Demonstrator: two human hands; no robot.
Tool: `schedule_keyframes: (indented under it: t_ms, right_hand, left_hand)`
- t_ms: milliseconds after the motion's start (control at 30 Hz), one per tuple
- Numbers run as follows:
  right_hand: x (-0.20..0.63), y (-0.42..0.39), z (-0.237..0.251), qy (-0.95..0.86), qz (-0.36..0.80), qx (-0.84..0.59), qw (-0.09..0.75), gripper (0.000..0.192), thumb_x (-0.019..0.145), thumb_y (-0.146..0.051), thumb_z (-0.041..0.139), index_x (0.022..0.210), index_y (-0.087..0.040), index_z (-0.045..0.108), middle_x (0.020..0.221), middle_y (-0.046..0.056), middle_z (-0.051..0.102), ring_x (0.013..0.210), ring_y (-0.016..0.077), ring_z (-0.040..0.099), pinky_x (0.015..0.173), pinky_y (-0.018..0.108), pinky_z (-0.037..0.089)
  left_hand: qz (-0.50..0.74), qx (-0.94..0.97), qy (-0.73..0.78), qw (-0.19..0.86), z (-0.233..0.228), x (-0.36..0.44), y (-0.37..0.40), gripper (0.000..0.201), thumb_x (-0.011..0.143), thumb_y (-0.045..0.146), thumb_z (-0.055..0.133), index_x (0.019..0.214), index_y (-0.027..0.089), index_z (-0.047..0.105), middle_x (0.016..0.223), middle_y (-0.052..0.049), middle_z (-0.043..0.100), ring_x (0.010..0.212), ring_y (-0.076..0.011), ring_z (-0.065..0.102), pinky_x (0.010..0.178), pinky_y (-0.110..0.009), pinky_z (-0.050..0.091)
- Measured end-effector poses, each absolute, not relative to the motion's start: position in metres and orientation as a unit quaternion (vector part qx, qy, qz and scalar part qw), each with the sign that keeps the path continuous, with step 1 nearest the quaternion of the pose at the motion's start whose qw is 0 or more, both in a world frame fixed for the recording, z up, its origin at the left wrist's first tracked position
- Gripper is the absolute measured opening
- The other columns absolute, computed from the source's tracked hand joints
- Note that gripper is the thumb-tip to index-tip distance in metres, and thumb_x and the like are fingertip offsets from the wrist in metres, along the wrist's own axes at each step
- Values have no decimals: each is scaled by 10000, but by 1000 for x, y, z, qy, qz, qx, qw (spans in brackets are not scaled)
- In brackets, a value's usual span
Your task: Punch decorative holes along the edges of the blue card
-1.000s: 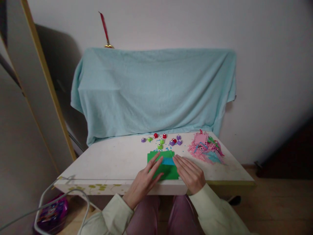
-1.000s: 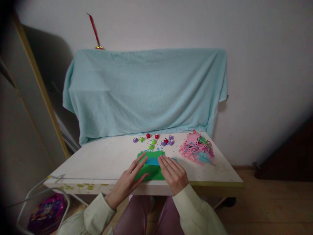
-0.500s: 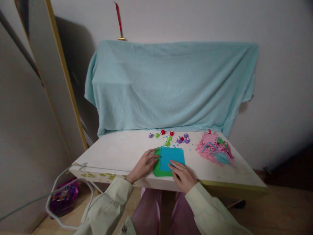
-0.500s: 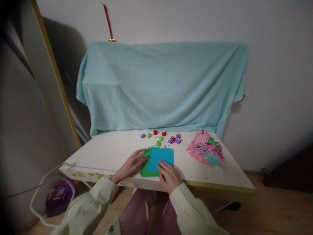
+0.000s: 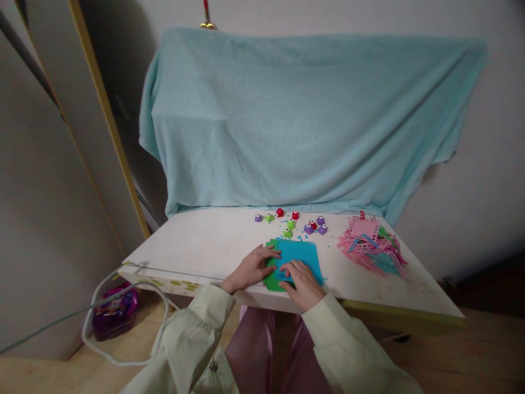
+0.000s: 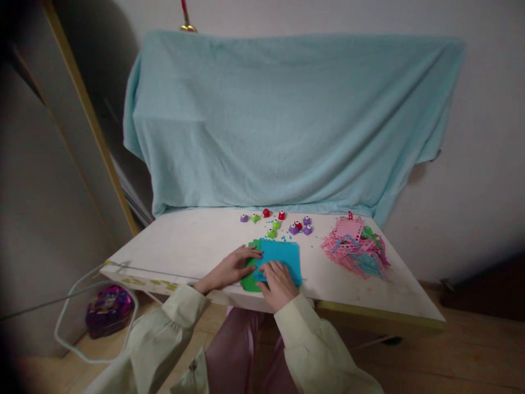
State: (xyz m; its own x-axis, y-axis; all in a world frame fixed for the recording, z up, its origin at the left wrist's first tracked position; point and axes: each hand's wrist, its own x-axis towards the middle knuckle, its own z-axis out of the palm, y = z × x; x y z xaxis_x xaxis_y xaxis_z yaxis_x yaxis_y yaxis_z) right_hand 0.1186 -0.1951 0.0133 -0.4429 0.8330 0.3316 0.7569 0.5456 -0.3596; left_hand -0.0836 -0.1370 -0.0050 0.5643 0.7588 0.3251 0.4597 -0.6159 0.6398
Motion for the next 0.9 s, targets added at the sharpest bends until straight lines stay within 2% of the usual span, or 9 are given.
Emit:
schedule_keyframes:
  t_ms: [100,233,533,767,900]
  right_hand:
    - [116,-190,13,-845,100,-470,233,147,800,-199,663,908,-222,567,845,8,569,854,192,527,759,323,394]
    - [115,-187,14,-844,126,-458,247,126,803,-215,673,880,-231,575,943,10,577,952,197,516,807,331,370]
    - [113,-182,3,-849,144,-419,289,39,834,-231,649,858,-227,617,921,14,601,941,187,542,820,331,407]
    - [114,-181,2,-842,159,-415,305,26,855,-241,623,837,-228,637,915,21,612,930,187,549,821,329,413]
    - [115,-183,4,-843,169,-410,304,46,861,-257,615,838,-230,644,926,22,617,934,186,555,834,333,415]
  left_hand:
    - [297,849,359,248,-5,-84,-136,317,869,250,562,1185,258,592,1268,-45,584,1275,-227,428,1125,-491,197]
    - [296,854,358,234,-7,-84,-136,354,848,262,594,1202,260,576,1274,-43,579,1263,-230,442,1123,-477,208]
    - [246,882,324,240,5,-88,-133,516,766,329,703,1244,273,518,1315,-56,530,1283,-255,403,1118,-483,202]
    - [196,884,325,271,5,-87,-127,542,783,327,672,1282,279,467,1347,-53,481,1324,-269,328,1136,-492,110]
    - [176,886,326,279,9,-87,-127,542,781,315,664,1283,290,460,1333,-44,477,1330,-265,314,1138,-486,116]
